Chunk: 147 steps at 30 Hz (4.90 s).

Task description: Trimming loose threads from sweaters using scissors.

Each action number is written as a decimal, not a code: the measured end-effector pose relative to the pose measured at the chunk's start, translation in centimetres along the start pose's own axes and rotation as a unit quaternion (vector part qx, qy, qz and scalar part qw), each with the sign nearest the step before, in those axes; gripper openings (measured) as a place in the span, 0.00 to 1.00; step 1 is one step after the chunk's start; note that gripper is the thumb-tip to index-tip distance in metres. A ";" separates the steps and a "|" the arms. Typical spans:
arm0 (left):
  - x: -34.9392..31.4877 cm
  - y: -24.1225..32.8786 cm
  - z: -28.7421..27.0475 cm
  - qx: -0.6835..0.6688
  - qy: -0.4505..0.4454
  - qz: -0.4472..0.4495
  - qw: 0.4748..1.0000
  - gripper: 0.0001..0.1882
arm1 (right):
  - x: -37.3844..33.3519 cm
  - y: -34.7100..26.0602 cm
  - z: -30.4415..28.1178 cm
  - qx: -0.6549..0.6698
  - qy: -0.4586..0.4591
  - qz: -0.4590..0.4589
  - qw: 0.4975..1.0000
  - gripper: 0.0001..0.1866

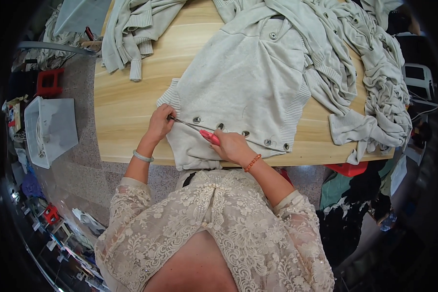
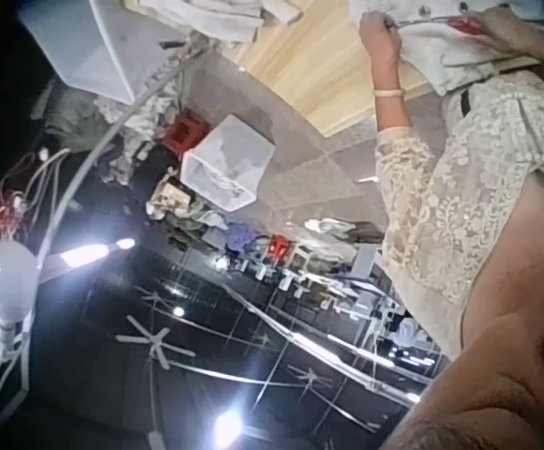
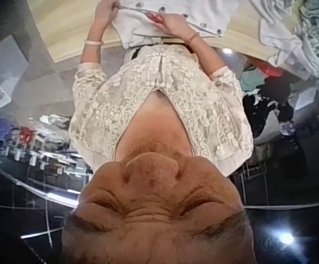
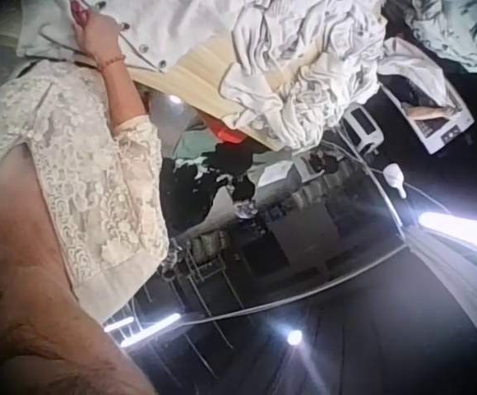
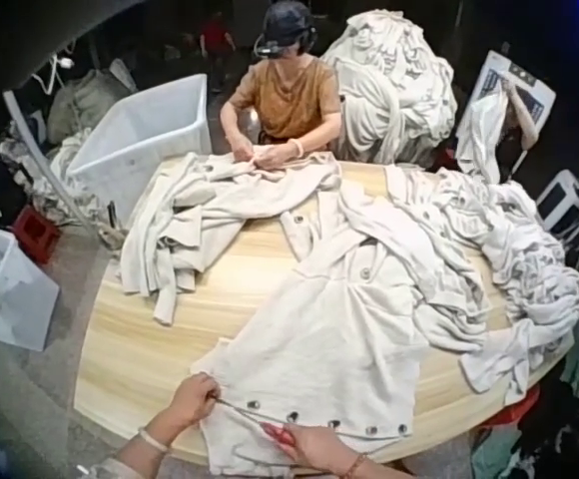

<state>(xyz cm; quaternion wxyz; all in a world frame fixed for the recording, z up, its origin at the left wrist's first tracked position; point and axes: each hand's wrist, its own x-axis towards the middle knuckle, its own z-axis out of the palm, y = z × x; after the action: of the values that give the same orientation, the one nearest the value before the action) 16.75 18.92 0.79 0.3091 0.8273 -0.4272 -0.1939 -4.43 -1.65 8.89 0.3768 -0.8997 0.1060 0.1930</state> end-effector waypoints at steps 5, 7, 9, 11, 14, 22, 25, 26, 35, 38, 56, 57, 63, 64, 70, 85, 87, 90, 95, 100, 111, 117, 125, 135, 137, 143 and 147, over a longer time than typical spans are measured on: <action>-0.3 3.7 0.1 0.183 0.057 0.004 0.981 0.18 | -1.8 1.5 -0.5 0.025 -0.011 0.049 0.998 0.16; -0.4 6.4 0.8 0.156 0.083 0.023 0.984 0.22 | -3.7 2.8 -0.5 0.042 0.016 0.077 0.996 0.16; -0.2 7.3 2.6 0.133 0.081 0.059 0.986 0.23 | -5.2 3.5 -0.8 0.045 0.020 0.079 0.996 0.15; 0.2 7.0 4.8 -0.005 -0.005 0.030 1.000 0.22 | -6.1 3.6 -1.3 0.038 0.005 0.129 0.991 0.16; 1.0 6.3 5.2 -0.021 -0.008 0.035 0.999 0.18 | -6.8 3.5 -1.7 0.008 -0.009 0.127 0.992 0.17; 1.4 5.0 4.9 -0.045 -0.065 0.068 0.995 0.13 | -5.3 3.2 0.0 0.057 0.009 0.095 0.994 0.20; 1.0 5.0 5.2 -0.033 -0.065 0.053 0.996 0.15 | -6.7 4.0 0.3 0.052 0.022 0.101 0.993 0.18; 1.0 6.2 5.1 -0.033 -0.068 0.056 0.996 0.15 | -7.3 4.3 0.2 0.054 0.024 0.104 0.993 0.18; 1.6 11.6 9.6 -0.071 -0.055 0.051 0.995 0.17 | -12.8 6.6 0.0 0.072 0.045 0.165 0.983 0.15; 2.1 11.1 9.6 -0.058 -0.079 0.054 0.994 0.14 | -13.3 7.2 0.0 0.030 0.031 0.181 0.983 0.17; 1.1 18.0 14.7 -0.034 -0.003 0.119 0.992 0.20 | -19.1 9.8 0.5 0.087 0.094 0.175 0.976 0.17; 1.1 18.1 15.7 -0.033 0.001 0.114 0.993 0.20 | -19.5 10.0 0.3 0.090 0.100 0.196 0.971 0.17; 1.7 17.7 17.4 -0.050 -0.014 0.070 0.996 0.14 | -20.1 10.3 -0.8 0.045 0.064 0.219 0.973 0.19; 1.9 17.1 17.2 -0.063 -0.028 0.092 0.993 0.13 | -19.8 10.3 -0.8 0.045 0.085 0.203 0.974 0.20; 2.0 16.4 16.4 -0.085 -0.099 0.142 0.981 0.12 | -18.0 10.1 -0.1 0.077 0.059 0.177 0.979 0.19; 3.6 20.5 21.2 -0.096 -0.140 0.152 0.974 0.16 | -25.2 11.6 0.0 0.087 0.081 0.264 0.957 0.20; 3.8 20.0 21.2 -0.100 -0.136 0.182 0.969 0.16 | -24.7 10.9 -0.3 0.092 0.071 0.264 0.957 0.19; 3.4 20.0 21.1 -0.083 -0.164 0.184 0.966 0.16 | -24.9 11.5 0.4 0.120 0.102 0.268 0.950 0.19; 3.5 25.3 20.5 -0.006 -0.064 0.262 0.963 0.24 | -27.6 13.4 1.7 0.122 0.133 0.262 0.948 0.18; 4.7 26.0 26.0 -0.064 -0.122 0.284 0.949 0.14 | -29.1 13.5 1.2 0.122 0.142 0.316 0.930 0.18; 4.9 25.7 26.9 -0.147 -0.106 0.288 0.940 0.12 | -29.8 14.2 -0.4 0.101 0.139 0.343 0.923 0.21; 4.9 24.8 26.8 -0.140 -0.146 0.275 0.940 0.20 | -29.5 14.8 0.0 0.168 0.126 0.343 0.916 0.20; 0.8 25.0 20.6 -0.004 -0.057 0.225 0.973 0.33 | -29.9 16.7 2.7 0.145 0.199 0.366 0.897 0.15; -1.1 19.5 17.4 0.160 -0.153 0.204 0.954 0.34 | -24.7 13.1 -0.6 0.066 0.099 0.234 0.965 0.12; -1.2 19.1 18.1 0.152 -0.136 0.200 0.958 0.34 | -23.4 12.7 -1.1 0.046 0.077 0.217 0.972 0.13; -1.4 18.5 18.6 0.114 -0.113 0.215 0.963 0.35 | -21.6 11.3 -3.1 0.023 0.053 0.226 0.972 0.18; -1.6 18.2 18.2 0.094 -0.107 0.212 0.967 0.33 | -16.9 9.3 -3.3 0.007 0.064 0.138 0.988 0.15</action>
<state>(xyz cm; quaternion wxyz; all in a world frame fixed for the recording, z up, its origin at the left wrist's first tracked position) -5.46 5.86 -0.13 0.2163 0.7179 -0.6395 -0.1700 -21.89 -9.65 12.29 0.3452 -0.8843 0.2546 0.1844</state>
